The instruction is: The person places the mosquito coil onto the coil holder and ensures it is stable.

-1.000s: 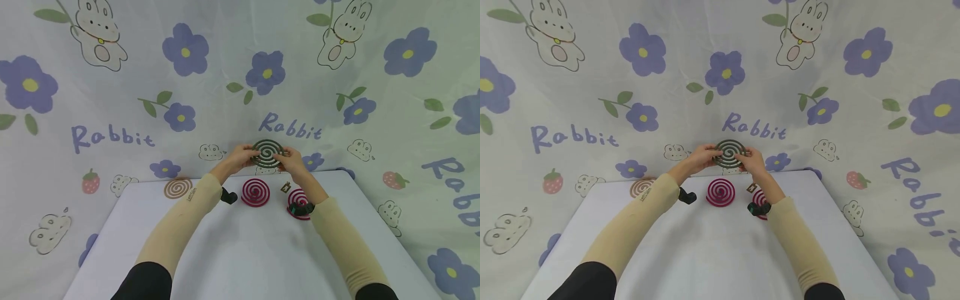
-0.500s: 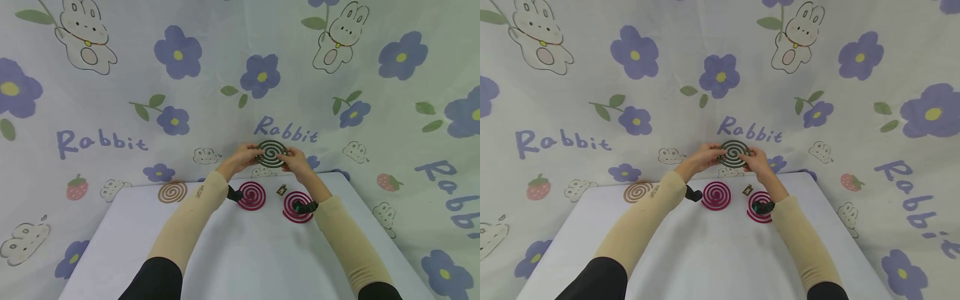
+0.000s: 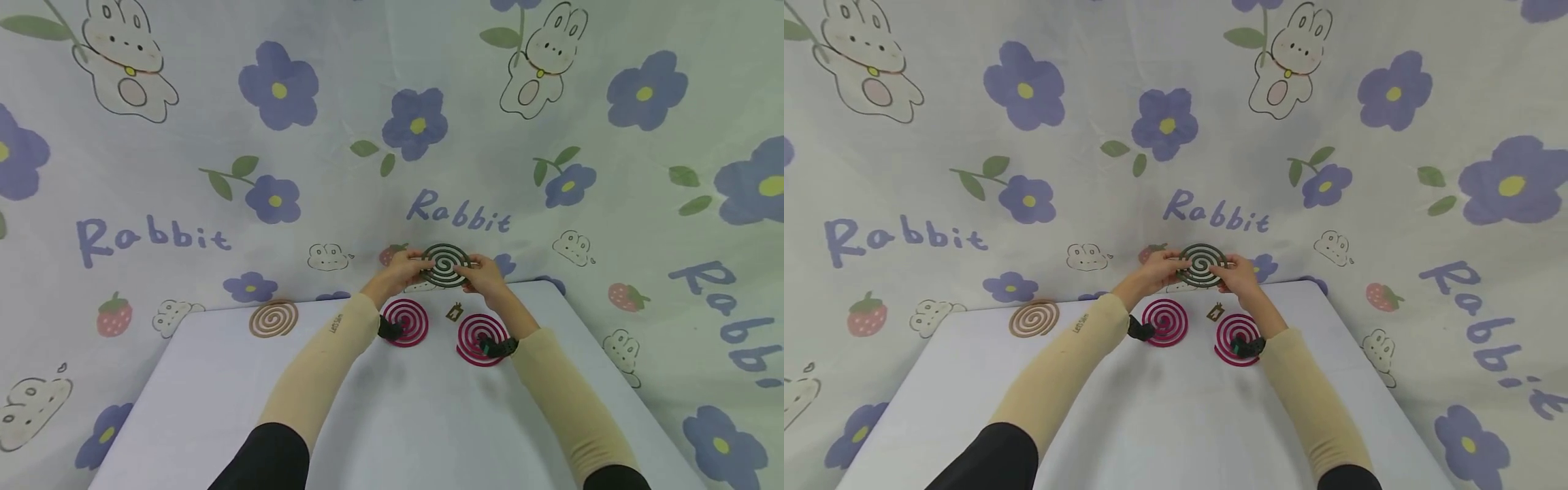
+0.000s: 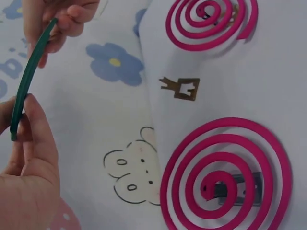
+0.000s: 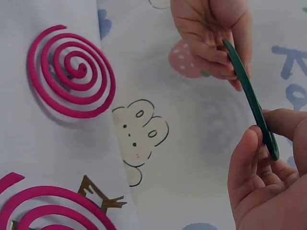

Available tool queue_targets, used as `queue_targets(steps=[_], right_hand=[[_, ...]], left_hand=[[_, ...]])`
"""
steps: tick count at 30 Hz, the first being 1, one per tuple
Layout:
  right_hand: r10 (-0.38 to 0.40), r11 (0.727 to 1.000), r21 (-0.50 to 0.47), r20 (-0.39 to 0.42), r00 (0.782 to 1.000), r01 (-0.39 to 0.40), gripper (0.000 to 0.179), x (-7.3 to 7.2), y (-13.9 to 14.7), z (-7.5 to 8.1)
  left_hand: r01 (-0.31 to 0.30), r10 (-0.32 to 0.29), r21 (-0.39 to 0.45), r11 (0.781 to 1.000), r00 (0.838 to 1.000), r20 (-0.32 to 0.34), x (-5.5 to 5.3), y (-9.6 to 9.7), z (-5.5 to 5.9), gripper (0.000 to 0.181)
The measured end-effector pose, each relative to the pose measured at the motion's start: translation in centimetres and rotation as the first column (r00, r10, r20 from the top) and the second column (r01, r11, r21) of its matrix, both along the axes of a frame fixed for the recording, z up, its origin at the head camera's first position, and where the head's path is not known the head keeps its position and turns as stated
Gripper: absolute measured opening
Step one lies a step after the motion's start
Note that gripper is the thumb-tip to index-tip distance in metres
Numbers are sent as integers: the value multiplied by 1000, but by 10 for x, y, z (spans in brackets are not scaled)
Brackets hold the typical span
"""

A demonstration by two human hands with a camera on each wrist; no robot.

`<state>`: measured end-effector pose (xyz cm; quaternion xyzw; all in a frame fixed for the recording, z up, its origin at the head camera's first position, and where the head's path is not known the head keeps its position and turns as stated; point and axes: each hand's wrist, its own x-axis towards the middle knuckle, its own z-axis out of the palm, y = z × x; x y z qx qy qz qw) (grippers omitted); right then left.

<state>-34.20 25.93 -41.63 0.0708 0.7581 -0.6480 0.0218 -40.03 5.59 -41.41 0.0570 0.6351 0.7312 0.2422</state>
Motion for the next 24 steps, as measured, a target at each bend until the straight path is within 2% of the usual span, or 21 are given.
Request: queue_targets(steps=[5,10,17,21,24], right_hand=[[9,1000,14,13,1000,-9,48,-3,2,-13],[9,1000,17,16,1000,-10,51,-3,3,-20],[2,1000,23,26,1000,-3,49,1,5,-30],[3,1000,22,22,1000,-4,57,3,11,-35],[0,1000,12,31,1000,-1,63,3,13,-39]], left_hand=[[-23,23,-6,1000,1000,-1,2,2,-10,44],[-50,50,17,999,999,15,1,6,-19,42],[-33,32,18,999,999,41,3,11,-34,38],[-36,35,21,999,999,20,6,18,-37,36],[-52,51,29,998,998,42,6,19,-40,38]])
